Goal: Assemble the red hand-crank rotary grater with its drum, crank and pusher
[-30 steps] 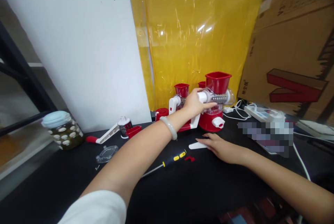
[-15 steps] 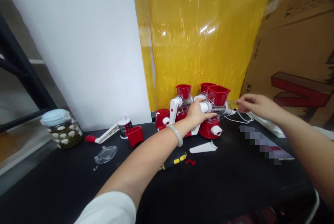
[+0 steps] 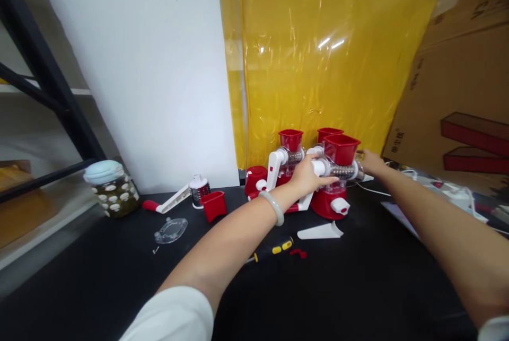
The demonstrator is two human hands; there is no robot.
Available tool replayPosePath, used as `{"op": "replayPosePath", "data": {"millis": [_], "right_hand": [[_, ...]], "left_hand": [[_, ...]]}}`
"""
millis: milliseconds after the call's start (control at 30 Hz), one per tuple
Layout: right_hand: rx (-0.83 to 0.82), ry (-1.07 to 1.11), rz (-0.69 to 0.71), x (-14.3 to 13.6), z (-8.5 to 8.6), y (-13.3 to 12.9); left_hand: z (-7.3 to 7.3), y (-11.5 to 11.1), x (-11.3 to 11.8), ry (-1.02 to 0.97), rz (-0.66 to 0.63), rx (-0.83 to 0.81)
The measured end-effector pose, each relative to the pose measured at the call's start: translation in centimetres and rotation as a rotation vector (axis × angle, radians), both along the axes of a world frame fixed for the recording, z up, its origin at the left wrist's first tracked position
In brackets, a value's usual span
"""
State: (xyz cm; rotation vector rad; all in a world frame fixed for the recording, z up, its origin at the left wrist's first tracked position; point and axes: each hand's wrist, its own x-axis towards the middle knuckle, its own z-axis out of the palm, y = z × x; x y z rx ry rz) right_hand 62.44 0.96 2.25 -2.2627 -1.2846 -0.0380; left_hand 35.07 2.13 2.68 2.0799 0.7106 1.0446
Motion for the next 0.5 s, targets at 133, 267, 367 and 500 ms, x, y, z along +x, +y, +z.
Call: {"op": "replayPosePath", "data": {"millis": [133,267,367,500], "right_hand": [[0.024,-0.008,-0.007,0.4,-0.3,-0.4],[0.054,-0.009,-0.010,0.7,-0.2,-1.1],[0.096,-0.013,-0.044,1.1,0.2,-1.7],[0.194,-0.075,-0.089,2.0,1.3,-2.5]], "left_hand": [[0.2,0.2,0.2,0.042,-0.024,0.059],[0.2,0.1,0.4,0.073,-0.041,0.096],[0.0,0.1,0.4,0.050,-0.052,0.128],[-0.3,0.1,0.2,0.029,-0.054,0.169]]}}
